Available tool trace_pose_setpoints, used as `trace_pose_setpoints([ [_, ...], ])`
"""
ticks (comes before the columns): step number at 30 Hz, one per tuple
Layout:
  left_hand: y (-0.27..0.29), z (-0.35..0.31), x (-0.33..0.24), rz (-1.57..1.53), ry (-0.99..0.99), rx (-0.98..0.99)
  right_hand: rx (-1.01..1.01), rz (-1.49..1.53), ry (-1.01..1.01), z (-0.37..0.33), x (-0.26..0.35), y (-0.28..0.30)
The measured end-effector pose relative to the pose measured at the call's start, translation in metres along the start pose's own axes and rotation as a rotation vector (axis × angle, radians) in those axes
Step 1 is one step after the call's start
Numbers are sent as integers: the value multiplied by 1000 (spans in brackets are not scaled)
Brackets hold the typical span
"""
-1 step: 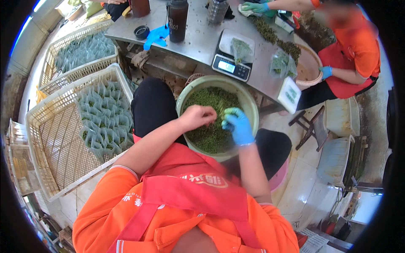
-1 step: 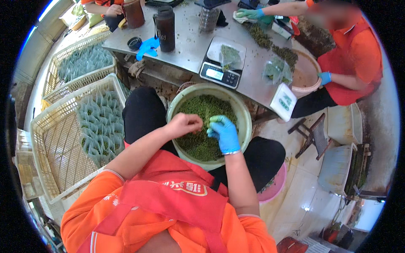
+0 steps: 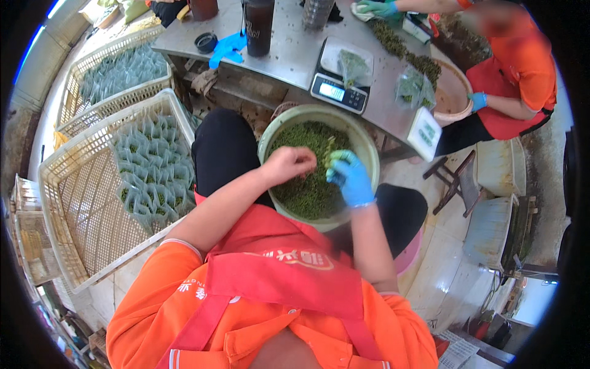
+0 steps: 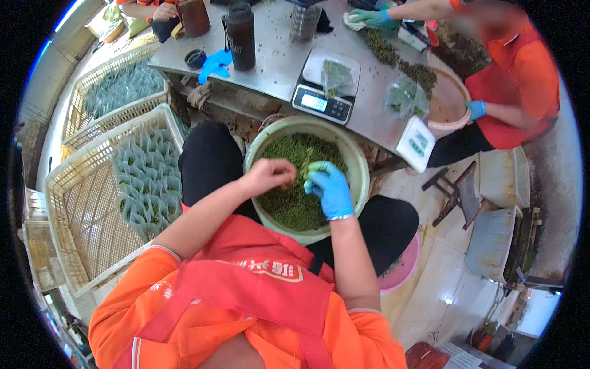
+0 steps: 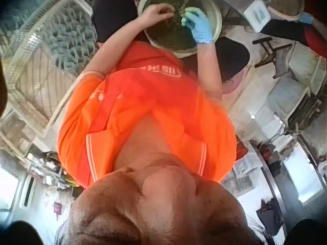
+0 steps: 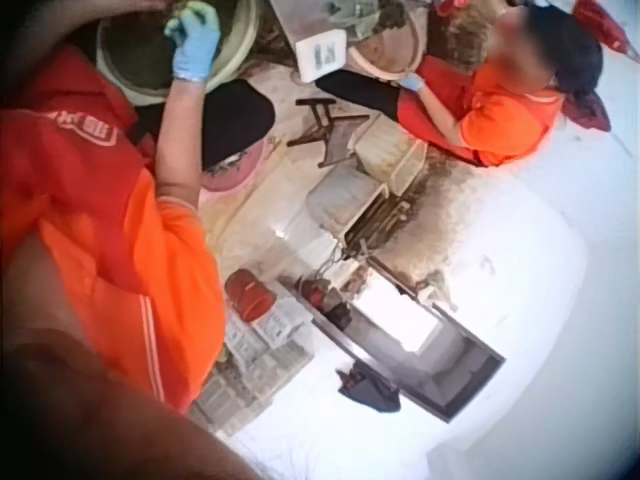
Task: The person scoops green tea leaves from a large bowl into small plastic bags, weighs each bag on a digital scale, and places the filled bags into a crate. The person wears blue gloves and an orange apron while working at a metal table.
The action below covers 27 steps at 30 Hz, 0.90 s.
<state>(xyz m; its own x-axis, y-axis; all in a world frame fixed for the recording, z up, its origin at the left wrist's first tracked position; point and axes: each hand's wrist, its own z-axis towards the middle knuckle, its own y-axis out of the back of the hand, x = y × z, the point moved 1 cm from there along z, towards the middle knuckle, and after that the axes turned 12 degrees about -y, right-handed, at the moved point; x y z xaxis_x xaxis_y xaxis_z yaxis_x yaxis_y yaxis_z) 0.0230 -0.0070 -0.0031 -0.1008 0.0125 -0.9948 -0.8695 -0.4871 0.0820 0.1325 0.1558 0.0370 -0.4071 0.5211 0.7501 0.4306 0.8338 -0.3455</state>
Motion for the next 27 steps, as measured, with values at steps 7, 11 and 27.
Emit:
trace_pose_setpoints([
  [7, 5, 3, -20, -414, -94, -180, 308, 149, -60, 16, -1, -5],
  [11, 9, 5, -14, -402, -8, -182, 265, 135, -84, 16, 2, -6],
  [27, 17, 6, -11, -278, -14, -342, -67, 173, 127, 29, 42, -5],
])
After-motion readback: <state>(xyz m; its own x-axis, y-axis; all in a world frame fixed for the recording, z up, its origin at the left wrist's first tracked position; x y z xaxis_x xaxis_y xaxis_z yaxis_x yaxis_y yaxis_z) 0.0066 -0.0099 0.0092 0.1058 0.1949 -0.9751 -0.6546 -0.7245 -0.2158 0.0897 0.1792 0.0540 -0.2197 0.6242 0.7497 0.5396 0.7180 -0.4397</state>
